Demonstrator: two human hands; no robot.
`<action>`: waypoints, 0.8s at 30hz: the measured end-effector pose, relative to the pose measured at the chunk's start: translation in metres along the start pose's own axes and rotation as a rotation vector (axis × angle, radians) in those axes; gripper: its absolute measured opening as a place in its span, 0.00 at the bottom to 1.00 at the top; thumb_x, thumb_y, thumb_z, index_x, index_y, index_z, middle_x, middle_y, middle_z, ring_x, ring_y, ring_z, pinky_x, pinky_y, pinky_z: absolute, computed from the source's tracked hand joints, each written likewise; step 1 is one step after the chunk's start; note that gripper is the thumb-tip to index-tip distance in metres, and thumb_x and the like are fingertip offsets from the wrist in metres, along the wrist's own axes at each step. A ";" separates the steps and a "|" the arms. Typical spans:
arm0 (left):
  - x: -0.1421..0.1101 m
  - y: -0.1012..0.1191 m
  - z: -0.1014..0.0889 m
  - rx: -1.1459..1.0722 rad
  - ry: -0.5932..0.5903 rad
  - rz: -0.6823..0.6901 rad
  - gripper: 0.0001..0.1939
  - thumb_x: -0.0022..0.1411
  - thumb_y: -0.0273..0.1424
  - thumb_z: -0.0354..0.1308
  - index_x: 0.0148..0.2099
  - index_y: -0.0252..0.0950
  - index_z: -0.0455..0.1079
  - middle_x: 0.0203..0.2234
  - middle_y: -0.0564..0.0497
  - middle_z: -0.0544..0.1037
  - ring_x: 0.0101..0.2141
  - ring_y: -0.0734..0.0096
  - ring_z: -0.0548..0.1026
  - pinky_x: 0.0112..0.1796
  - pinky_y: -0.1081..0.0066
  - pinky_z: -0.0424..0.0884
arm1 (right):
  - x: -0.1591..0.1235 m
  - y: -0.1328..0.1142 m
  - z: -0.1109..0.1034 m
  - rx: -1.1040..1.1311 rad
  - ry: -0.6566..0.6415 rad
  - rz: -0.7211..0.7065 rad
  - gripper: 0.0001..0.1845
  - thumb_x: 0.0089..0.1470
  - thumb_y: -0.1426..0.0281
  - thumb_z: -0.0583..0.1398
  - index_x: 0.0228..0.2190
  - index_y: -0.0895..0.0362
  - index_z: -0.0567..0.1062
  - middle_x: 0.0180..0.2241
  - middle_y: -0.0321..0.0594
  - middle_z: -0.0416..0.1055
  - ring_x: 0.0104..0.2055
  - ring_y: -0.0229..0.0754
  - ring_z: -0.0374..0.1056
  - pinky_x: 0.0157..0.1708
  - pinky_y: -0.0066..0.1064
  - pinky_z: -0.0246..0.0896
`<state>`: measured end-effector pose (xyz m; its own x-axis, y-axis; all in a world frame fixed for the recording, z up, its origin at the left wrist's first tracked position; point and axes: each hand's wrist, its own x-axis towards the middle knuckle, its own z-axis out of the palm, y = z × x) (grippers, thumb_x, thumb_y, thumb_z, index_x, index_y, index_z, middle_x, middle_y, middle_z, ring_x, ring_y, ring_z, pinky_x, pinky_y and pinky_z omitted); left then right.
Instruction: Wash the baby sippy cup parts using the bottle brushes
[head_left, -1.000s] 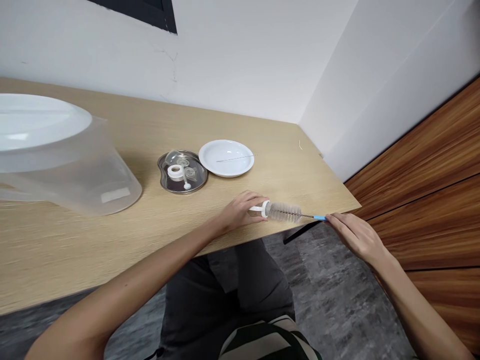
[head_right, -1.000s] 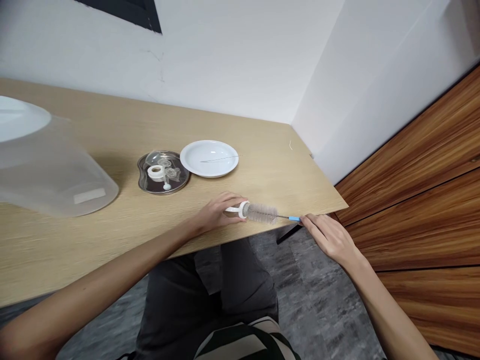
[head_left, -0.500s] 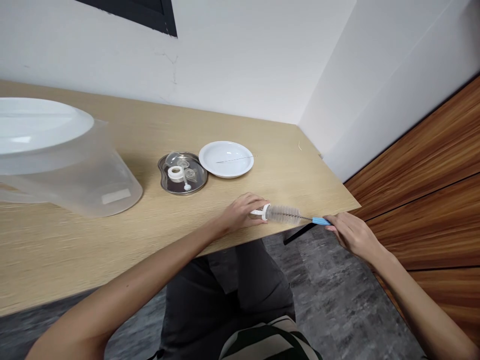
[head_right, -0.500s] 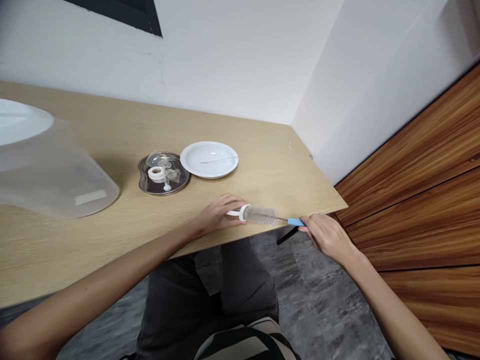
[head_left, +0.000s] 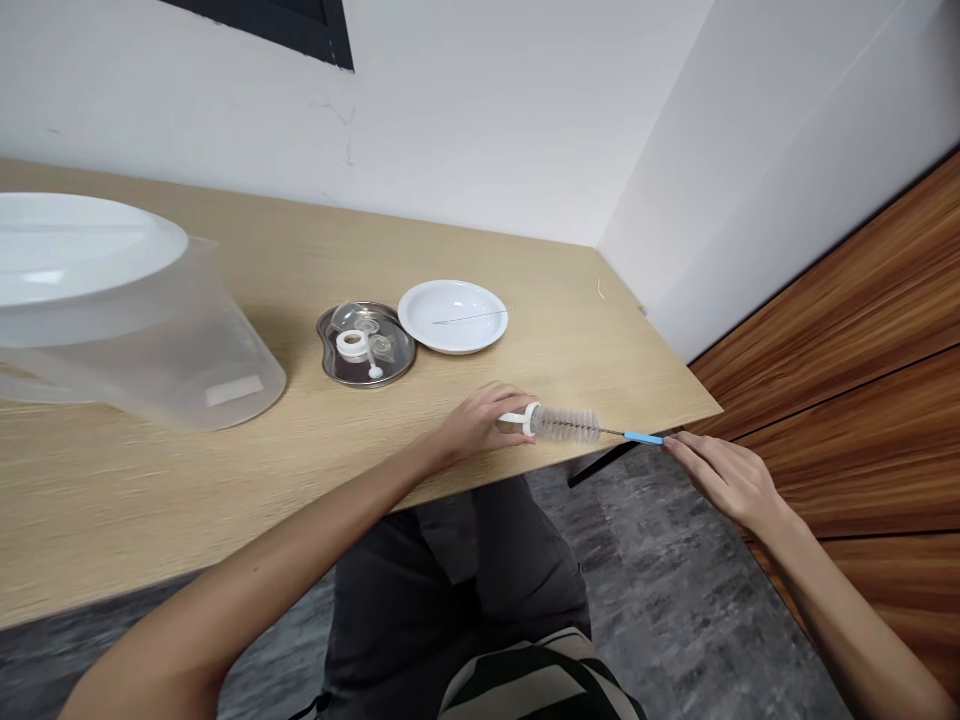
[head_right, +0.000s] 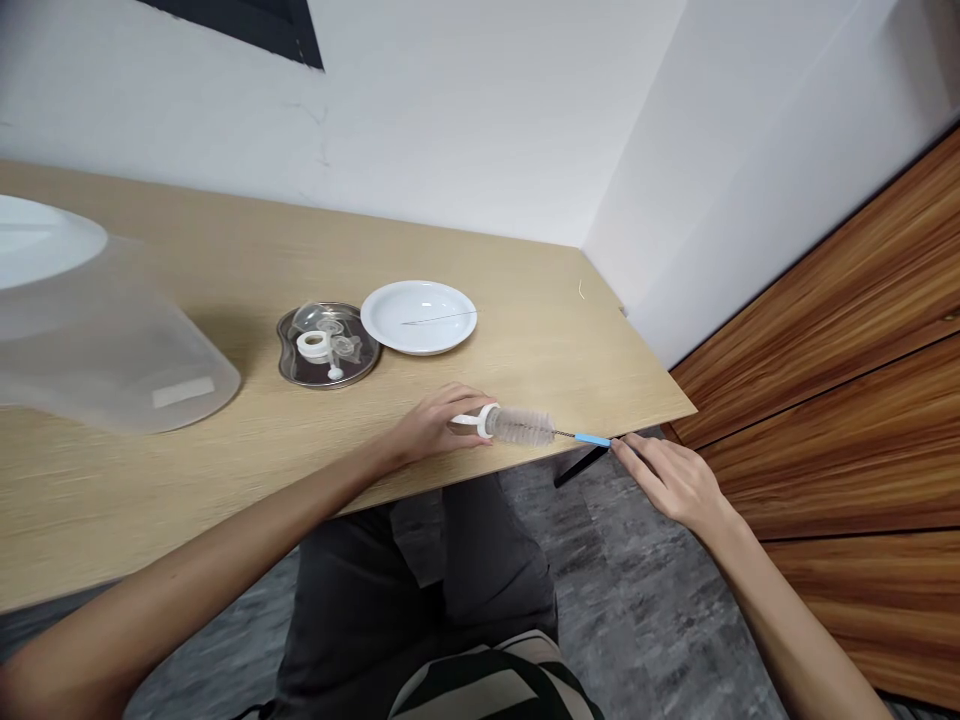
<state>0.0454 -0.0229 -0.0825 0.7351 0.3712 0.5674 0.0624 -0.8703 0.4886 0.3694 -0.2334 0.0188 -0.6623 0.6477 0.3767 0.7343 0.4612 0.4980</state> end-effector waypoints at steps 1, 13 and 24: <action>0.000 0.000 0.000 0.003 0.005 0.001 0.24 0.61 0.43 0.63 0.55 0.36 0.71 0.46 0.43 0.78 0.46 0.61 0.75 0.46 0.64 0.70 | 0.000 0.000 0.001 -0.005 0.023 -0.011 0.20 0.59 0.83 0.57 0.53 0.63 0.70 0.43 0.52 0.78 0.43 0.45 0.75 0.41 0.33 0.68; -0.002 -0.004 0.003 0.024 0.003 0.031 0.23 0.62 0.42 0.62 0.55 0.36 0.70 0.46 0.43 0.78 0.46 0.61 0.74 0.46 0.64 0.70 | 0.009 -0.015 0.013 0.371 -0.044 0.458 0.09 0.65 0.68 0.54 0.42 0.58 0.72 0.22 0.33 0.72 0.18 0.33 0.66 0.21 0.25 0.60; -0.001 -0.002 0.001 0.012 -0.011 0.019 0.24 0.61 0.44 0.62 0.55 0.37 0.71 0.46 0.43 0.78 0.46 0.60 0.74 0.46 0.63 0.69 | 0.003 -0.006 0.013 0.163 0.040 0.160 0.09 0.62 0.75 0.58 0.44 0.61 0.73 0.27 0.40 0.75 0.25 0.37 0.70 0.27 0.28 0.62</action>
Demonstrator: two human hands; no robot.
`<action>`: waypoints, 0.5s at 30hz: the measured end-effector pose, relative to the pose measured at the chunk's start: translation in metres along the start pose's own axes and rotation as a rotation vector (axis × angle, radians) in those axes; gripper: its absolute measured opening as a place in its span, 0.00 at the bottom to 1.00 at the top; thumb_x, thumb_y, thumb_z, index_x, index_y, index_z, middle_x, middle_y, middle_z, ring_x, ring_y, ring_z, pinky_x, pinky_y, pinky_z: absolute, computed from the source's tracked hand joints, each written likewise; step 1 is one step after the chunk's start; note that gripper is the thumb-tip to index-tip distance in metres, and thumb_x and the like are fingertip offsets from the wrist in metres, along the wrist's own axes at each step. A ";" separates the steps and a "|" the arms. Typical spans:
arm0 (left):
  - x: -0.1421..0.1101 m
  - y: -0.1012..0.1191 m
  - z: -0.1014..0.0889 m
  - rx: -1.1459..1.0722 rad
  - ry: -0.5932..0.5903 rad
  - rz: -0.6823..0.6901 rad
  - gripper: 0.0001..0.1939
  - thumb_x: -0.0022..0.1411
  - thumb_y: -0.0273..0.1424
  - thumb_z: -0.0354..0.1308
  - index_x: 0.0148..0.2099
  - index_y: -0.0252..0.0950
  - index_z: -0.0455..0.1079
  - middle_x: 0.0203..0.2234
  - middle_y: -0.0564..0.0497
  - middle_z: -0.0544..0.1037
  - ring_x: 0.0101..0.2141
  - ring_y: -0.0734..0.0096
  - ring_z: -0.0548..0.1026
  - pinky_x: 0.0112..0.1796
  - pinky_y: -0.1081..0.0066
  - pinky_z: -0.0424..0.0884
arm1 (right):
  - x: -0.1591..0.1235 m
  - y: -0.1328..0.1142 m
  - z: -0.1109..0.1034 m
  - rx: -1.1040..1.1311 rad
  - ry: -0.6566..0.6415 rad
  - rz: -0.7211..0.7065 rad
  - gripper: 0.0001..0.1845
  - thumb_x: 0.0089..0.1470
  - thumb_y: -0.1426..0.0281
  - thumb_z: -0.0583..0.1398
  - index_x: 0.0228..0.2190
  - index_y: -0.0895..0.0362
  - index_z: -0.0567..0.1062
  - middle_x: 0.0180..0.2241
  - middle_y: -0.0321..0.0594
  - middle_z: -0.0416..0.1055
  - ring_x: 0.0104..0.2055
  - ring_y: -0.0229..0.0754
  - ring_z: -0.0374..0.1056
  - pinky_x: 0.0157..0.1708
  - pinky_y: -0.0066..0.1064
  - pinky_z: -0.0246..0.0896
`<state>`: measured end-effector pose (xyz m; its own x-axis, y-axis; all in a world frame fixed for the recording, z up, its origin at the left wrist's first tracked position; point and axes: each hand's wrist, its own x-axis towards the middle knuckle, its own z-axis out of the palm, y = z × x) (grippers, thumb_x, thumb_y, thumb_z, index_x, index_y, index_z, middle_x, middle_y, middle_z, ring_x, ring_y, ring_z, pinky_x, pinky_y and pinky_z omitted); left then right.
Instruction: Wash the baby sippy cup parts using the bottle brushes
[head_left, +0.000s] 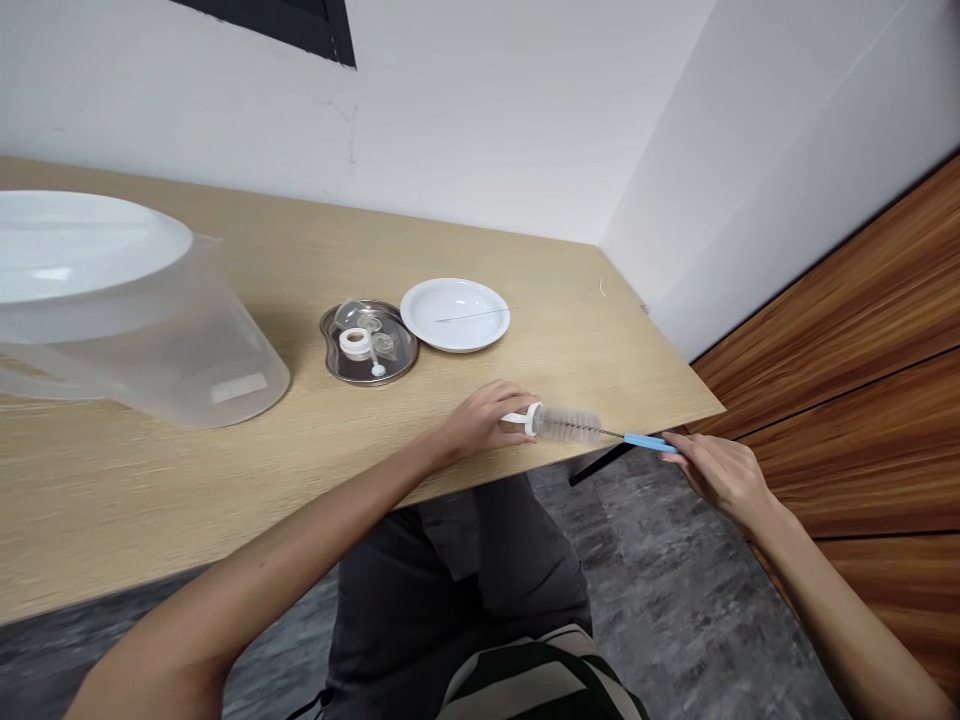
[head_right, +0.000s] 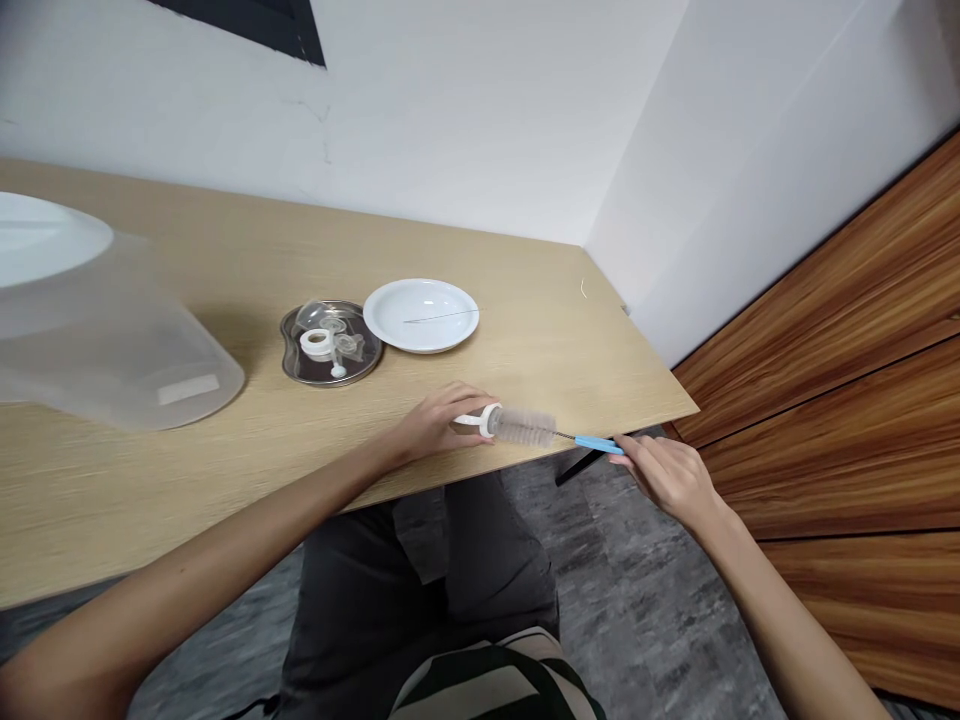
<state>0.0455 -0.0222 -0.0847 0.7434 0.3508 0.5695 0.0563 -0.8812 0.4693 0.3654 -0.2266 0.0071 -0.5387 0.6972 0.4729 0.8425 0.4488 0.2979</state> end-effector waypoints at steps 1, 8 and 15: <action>0.000 0.000 0.000 0.003 -0.009 0.002 0.23 0.62 0.44 0.62 0.54 0.37 0.71 0.46 0.42 0.78 0.46 0.60 0.74 0.46 0.63 0.69 | 0.002 -0.002 0.002 0.037 -0.021 0.059 0.06 0.63 0.73 0.57 0.39 0.60 0.74 0.22 0.36 0.71 0.20 0.34 0.65 0.23 0.28 0.57; 0.000 0.000 0.000 0.006 -0.026 -0.012 0.22 0.62 0.43 0.62 0.54 0.37 0.71 0.46 0.43 0.78 0.46 0.61 0.74 0.46 0.64 0.69 | 0.001 -0.008 0.002 0.112 -0.147 0.274 0.11 0.63 0.64 0.58 0.42 0.58 0.71 0.26 0.37 0.73 0.24 0.37 0.70 0.24 0.27 0.60; 0.001 0.000 -0.001 -0.038 0.000 -0.025 0.25 0.60 0.44 0.63 0.55 0.37 0.71 0.46 0.43 0.78 0.45 0.61 0.75 0.46 0.63 0.70 | -0.008 0.001 -0.004 -0.101 0.007 -0.084 0.18 0.59 0.78 0.59 0.51 0.57 0.71 0.40 0.46 0.78 0.37 0.41 0.76 0.37 0.30 0.67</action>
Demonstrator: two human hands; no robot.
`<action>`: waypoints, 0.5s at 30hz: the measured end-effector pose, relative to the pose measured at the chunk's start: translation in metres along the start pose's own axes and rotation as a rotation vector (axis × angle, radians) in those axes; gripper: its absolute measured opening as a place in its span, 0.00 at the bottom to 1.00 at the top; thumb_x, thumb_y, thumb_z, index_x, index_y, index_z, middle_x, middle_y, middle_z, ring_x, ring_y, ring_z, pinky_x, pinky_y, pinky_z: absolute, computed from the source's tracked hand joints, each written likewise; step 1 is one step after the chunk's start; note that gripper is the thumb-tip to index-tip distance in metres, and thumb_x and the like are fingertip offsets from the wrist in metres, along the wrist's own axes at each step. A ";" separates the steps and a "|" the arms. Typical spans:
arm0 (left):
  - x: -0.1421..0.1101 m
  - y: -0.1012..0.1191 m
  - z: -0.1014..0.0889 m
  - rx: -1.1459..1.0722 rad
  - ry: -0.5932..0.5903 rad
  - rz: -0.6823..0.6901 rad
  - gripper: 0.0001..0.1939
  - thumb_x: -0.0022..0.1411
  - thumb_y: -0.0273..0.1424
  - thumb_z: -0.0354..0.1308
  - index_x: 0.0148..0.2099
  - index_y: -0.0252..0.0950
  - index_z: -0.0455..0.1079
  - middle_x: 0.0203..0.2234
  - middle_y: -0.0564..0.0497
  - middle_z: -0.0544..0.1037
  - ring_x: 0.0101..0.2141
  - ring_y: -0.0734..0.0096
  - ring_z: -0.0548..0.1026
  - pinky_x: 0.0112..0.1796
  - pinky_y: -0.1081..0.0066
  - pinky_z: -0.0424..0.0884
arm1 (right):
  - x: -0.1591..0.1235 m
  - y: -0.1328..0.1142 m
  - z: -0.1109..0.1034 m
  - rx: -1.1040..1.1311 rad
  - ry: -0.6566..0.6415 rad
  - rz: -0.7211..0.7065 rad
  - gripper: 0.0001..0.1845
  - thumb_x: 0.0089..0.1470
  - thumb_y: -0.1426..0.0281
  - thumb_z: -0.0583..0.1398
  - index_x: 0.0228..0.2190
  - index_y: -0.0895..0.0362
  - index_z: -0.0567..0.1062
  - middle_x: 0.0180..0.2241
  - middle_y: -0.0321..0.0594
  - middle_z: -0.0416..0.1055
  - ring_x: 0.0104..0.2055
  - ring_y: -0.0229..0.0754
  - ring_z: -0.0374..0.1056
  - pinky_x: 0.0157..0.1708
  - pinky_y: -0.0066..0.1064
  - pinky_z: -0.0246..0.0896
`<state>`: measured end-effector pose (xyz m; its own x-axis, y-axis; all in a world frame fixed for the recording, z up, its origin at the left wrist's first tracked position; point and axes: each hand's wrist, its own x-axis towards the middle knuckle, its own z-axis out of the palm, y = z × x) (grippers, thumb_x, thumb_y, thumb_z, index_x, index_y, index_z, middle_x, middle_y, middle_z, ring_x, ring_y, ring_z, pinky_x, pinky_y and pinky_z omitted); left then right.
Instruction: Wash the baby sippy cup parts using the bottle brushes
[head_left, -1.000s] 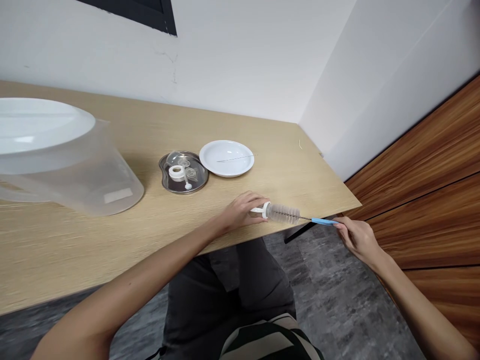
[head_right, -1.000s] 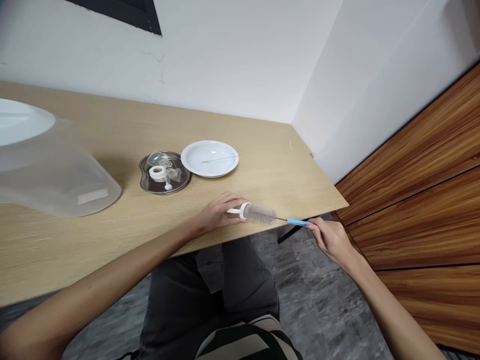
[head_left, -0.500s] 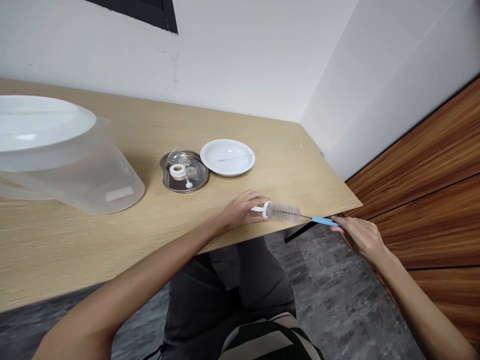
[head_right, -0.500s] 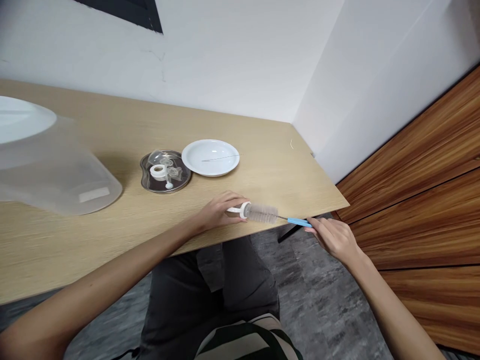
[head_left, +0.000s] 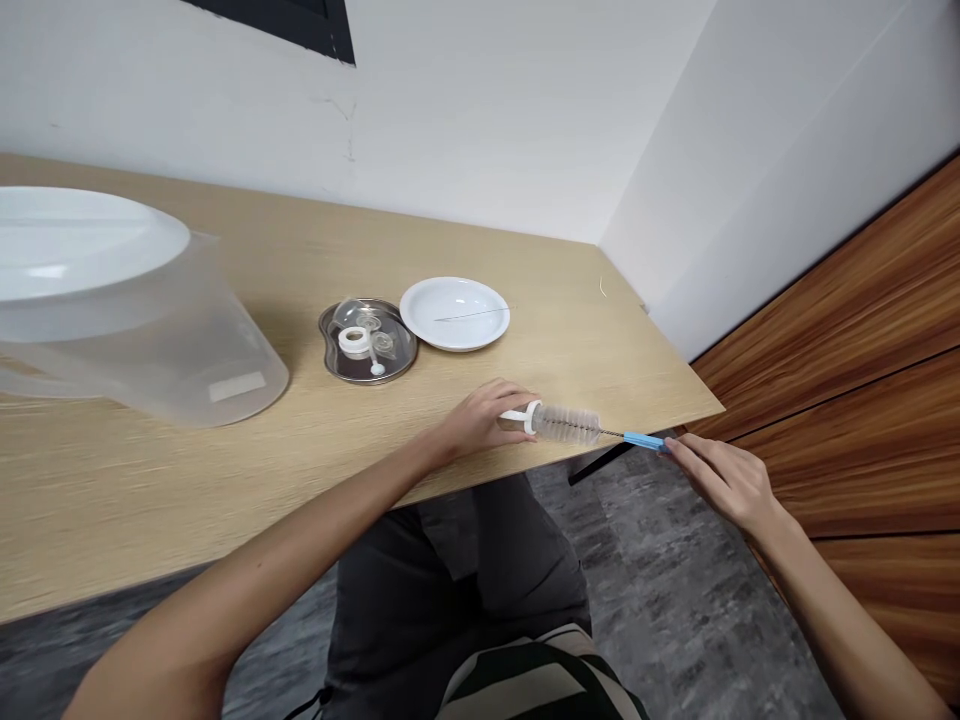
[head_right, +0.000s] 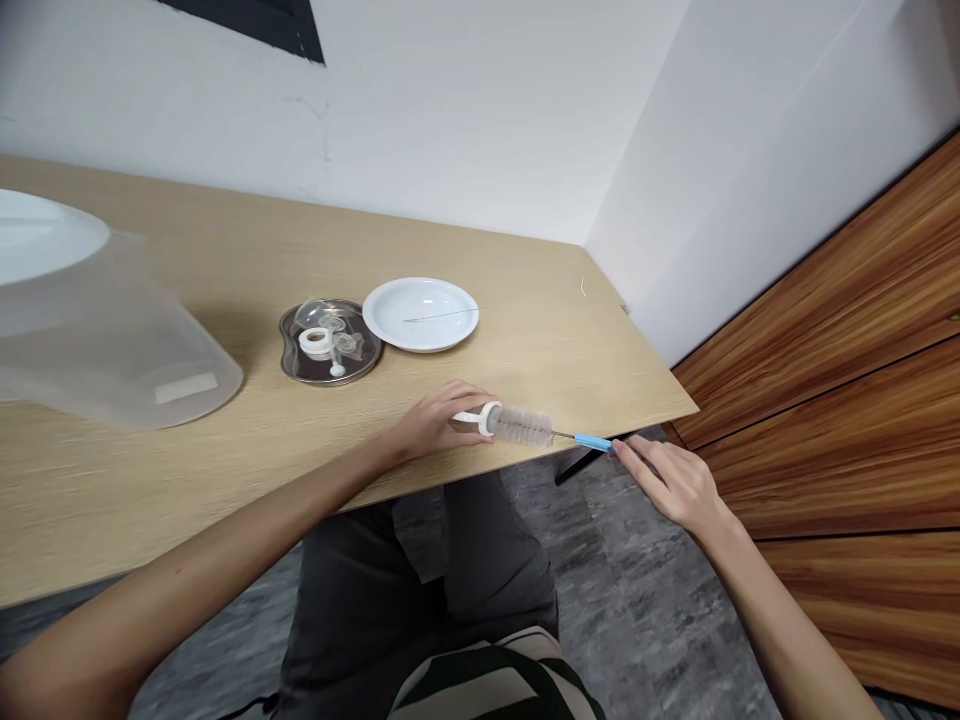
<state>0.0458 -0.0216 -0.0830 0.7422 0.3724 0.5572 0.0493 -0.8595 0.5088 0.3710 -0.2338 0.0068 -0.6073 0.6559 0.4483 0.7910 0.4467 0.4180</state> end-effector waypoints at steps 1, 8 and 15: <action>0.000 0.000 0.000 -0.003 -0.001 -0.002 0.25 0.60 0.44 0.63 0.55 0.38 0.71 0.46 0.43 0.78 0.45 0.61 0.75 0.46 0.63 0.70 | 0.001 -0.001 0.001 0.022 0.009 0.016 0.16 0.59 0.77 0.60 0.49 0.58 0.72 0.36 0.45 0.79 0.34 0.40 0.75 0.34 0.29 0.66; -0.001 -0.003 0.001 0.017 0.018 -0.004 0.25 0.61 0.44 0.63 0.56 0.37 0.71 0.46 0.44 0.78 0.46 0.61 0.74 0.46 0.64 0.69 | 0.013 -0.013 0.007 0.254 -0.121 0.416 0.07 0.64 0.69 0.56 0.42 0.57 0.71 0.25 0.35 0.74 0.19 0.33 0.67 0.21 0.26 0.59; 0.000 -0.001 -0.001 0.000 0.012 -0.007 0.26 0.60 0.44 0.64 0.56 0.37 0.70 0.46 0.43 0.78 0.46 0.60 0.74 0.46 0.63 0.69 | 0.002 -0.005 0.004 0.055 -0.015 0.031 0.18 0.60 0.77 0.58 0.51 0.56 0.69 0.40 0.46 0.78 0.39 0.41 0.75 0.37 0.30 0.68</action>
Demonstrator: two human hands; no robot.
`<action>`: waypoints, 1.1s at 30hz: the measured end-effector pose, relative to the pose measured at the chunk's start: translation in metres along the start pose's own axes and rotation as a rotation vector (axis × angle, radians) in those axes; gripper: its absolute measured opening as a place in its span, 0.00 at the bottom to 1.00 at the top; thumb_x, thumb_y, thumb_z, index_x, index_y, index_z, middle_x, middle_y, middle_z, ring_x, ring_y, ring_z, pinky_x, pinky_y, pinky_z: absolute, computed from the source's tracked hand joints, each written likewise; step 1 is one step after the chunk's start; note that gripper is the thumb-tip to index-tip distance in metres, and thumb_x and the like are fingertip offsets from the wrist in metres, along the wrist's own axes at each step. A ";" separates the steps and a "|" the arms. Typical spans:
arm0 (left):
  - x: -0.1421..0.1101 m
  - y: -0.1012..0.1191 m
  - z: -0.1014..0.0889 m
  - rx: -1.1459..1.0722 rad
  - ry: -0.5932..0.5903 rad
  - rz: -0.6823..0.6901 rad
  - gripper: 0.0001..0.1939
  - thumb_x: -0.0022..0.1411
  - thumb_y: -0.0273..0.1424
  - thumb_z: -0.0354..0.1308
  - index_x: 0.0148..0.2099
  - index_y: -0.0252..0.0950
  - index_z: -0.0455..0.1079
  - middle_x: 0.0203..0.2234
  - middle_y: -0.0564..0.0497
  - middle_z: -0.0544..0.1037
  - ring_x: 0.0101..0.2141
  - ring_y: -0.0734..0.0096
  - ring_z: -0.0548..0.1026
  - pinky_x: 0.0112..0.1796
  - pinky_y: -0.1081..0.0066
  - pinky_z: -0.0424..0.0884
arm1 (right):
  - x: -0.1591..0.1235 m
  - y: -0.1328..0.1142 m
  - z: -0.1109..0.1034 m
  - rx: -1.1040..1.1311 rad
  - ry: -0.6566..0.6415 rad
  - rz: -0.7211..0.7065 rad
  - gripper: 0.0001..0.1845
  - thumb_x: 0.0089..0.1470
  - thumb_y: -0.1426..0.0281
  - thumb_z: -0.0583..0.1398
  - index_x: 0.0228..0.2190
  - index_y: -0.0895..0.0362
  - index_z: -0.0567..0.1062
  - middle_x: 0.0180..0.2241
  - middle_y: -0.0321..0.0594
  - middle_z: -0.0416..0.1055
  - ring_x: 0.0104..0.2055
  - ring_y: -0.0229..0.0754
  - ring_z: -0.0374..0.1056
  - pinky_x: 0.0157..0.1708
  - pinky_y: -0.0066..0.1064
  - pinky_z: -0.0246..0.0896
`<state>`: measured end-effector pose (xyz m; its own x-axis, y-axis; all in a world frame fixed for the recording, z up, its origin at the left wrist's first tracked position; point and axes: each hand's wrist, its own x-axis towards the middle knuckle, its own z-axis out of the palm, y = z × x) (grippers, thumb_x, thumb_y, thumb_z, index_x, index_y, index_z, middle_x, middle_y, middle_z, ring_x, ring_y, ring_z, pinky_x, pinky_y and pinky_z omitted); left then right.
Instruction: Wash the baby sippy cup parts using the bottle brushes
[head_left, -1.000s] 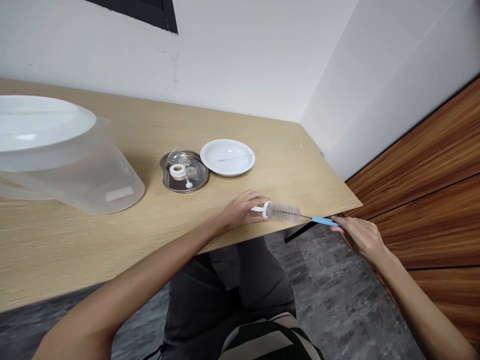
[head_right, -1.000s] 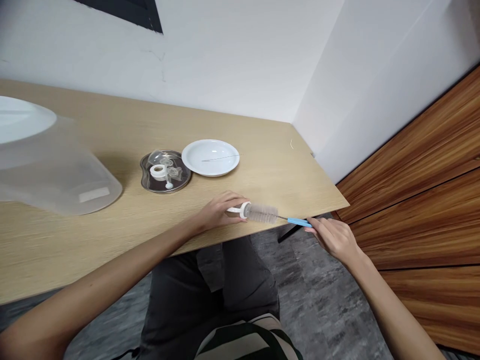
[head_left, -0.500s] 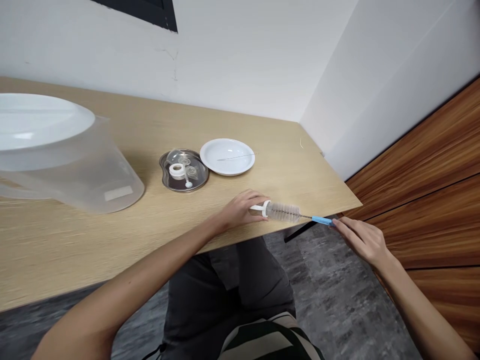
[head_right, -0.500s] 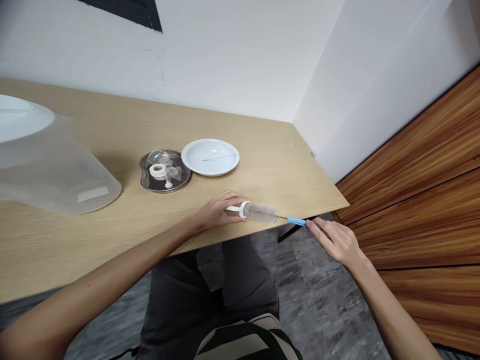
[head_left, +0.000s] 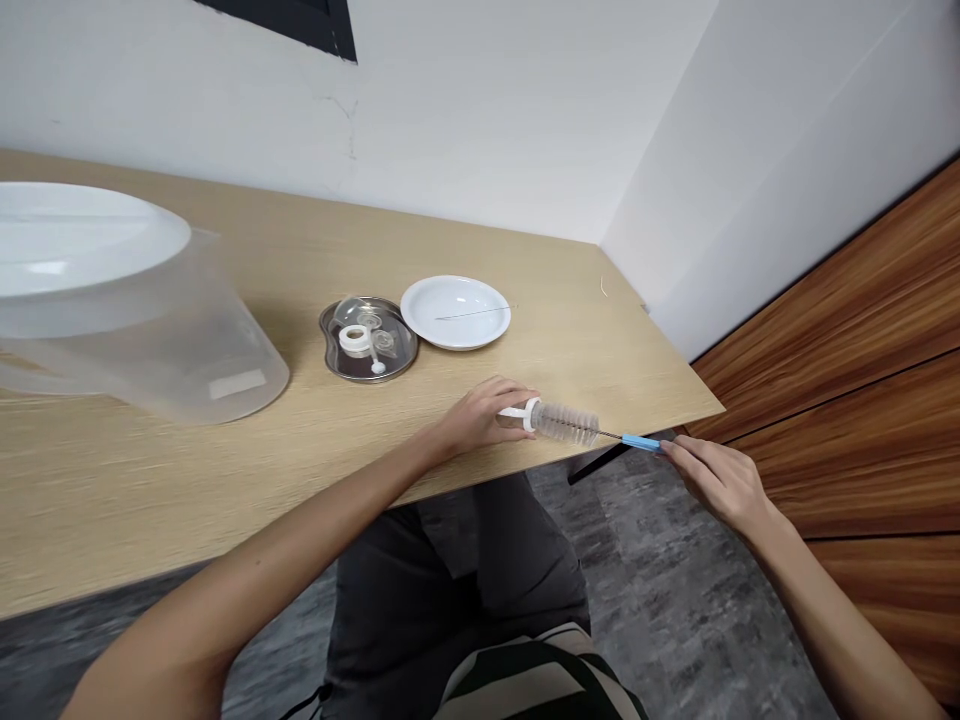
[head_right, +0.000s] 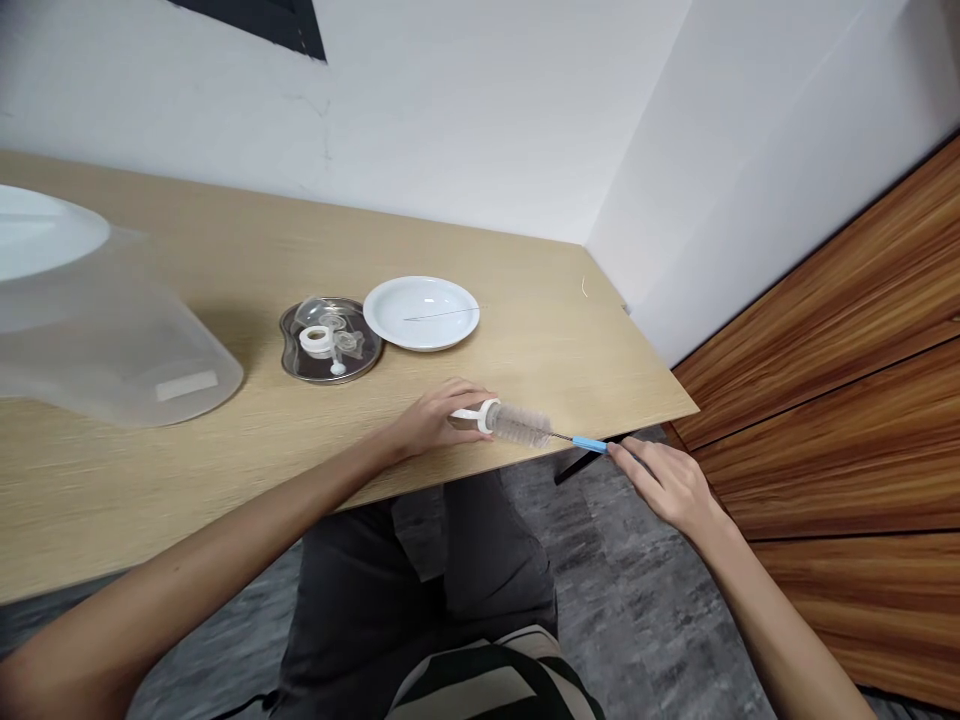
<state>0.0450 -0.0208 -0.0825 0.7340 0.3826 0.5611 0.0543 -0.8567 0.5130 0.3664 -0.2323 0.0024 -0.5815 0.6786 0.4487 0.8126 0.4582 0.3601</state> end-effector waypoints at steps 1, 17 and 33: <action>0.000 0.001 0.000 -0.005 -0.008 0.008 0.25 0.60 0.44 0.64 0.55 0.37 0.71 0.46 0.43 0.78 0.46 0.61 0.74 0.46 0.63 0.69 | 0.001 0.000 0.000 0.005 0.008 -0.004 0.16 0.61 0.76 0.58 0.50 0.57 0.70 0.38 0.45 0.78 0.36 0.41 0.75 0.36 0.30 0.67; -0.001 0.001 0.002 -0.021 -0.011 0.015 0.25 0.60 0.45 0.63 0.55 0.37 0.71 0.45 0.42 0.78 0.45 0.61 0.75 0.45 0.63 0.70 | -0.008 -0.005 0.009 0.121 -0.028 0.158 0.16 0.60 0.75 0.59 0.50 0.54 0.70 0.40 0.44 0.78 0.37 0.40 0.76 0.36 0.29 0.69; -0.001 0.000 0.003 -0.009 -0.005 0.031 0.25 0.60 0.44 0.64 0.56 0.37 0.71 0.45 0.43 0.78 0.45 0.61 0.75 0.45 0.63 0.70 | -0.008 -0.013 0.006 0.323 -0.055 0.409 0.09 0.61 0.70 0.60 0.44 0.55 0.73 0.30 0.36 0.78 0.21 0.34 0.69 0.23 0.25 0.63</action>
<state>0.0462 -0.0226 -0.0850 0.7386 0.3541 0.5737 0.0256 -0.8651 0.5009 0.3609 -0.2400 -0.0102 -0.2182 0.8645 0.4529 0.9484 0.2972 -0.1103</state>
